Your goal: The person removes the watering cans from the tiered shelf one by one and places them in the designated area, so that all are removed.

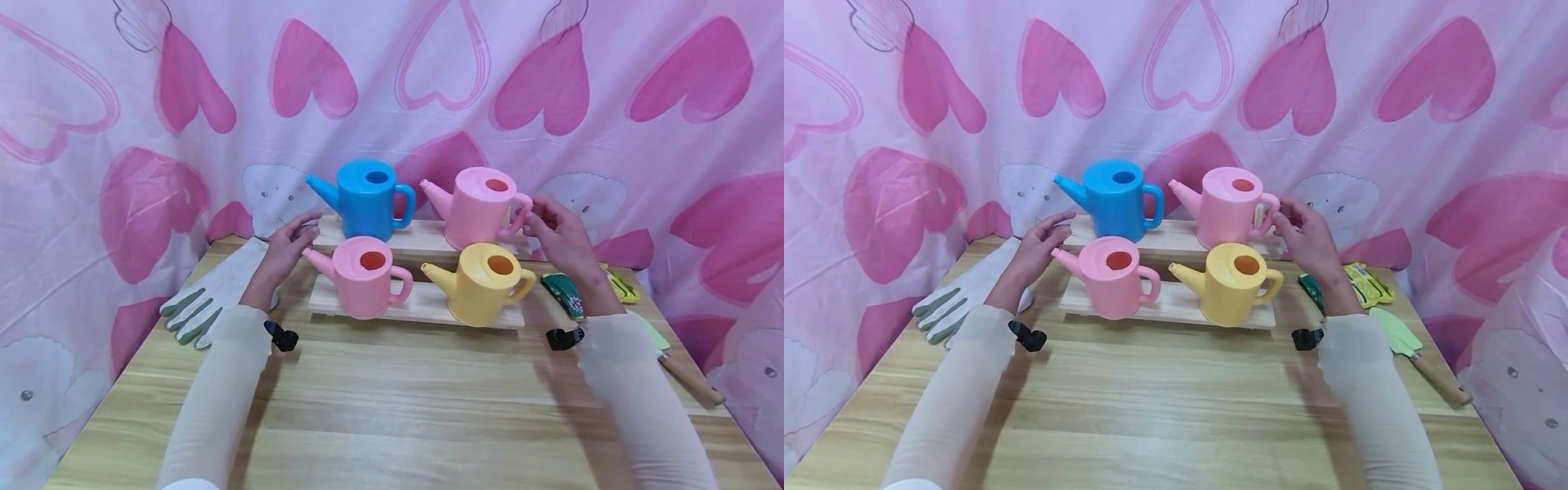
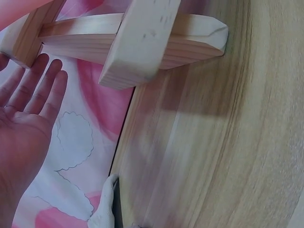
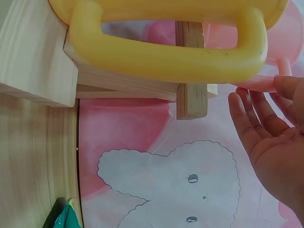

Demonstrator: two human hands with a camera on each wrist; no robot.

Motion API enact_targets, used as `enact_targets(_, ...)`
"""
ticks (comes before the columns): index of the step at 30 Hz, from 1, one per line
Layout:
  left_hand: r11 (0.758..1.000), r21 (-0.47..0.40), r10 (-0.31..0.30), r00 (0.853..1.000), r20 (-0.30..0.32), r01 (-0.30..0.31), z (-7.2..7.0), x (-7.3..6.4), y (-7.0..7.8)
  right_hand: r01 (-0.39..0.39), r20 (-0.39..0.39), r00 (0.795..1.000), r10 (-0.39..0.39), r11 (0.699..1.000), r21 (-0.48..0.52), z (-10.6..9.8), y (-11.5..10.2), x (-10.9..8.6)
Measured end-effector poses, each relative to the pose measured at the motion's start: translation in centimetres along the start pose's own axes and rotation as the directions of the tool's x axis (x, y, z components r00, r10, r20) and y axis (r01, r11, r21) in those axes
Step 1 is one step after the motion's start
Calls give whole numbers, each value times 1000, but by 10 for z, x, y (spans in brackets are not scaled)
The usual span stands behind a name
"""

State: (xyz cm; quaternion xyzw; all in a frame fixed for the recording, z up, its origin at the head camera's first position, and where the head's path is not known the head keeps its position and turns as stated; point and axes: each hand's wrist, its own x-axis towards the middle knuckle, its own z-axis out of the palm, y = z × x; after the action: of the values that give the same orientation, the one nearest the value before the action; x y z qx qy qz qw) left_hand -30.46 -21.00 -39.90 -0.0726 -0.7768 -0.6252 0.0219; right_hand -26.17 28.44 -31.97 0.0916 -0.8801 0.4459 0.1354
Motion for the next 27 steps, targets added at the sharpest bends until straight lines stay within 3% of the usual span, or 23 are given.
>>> enact_targets(12, 999, -27, 25, 999, 30, -24, 0, 1, -2, -5, -20, 1000, 5, 1000, -19, -1, 0, 0)
enact_targets(18, 1000, -30, 2, 999, 37, -1, 1, 1, -5, 47, -8, 999, -47, 999, 11, -4, 4, 1)
enact_targets(21, 995, -94, -19, 999, 34, 22, 2, 0, -7, 59, 1, 998, -59, 998, 20, -6, 6, 1)
enact_targets(25, 962, -272, -25, 999, 43, 36, 5, 1, -10, 60, 15, 998, -60, 998, 26, -9, 6, 0)
enact_targets(27, 950, -311, -23, 999, 37, 34, 7, 1, -10, 65, 11, 998, -66, 998, 24, -11, 3, 0)
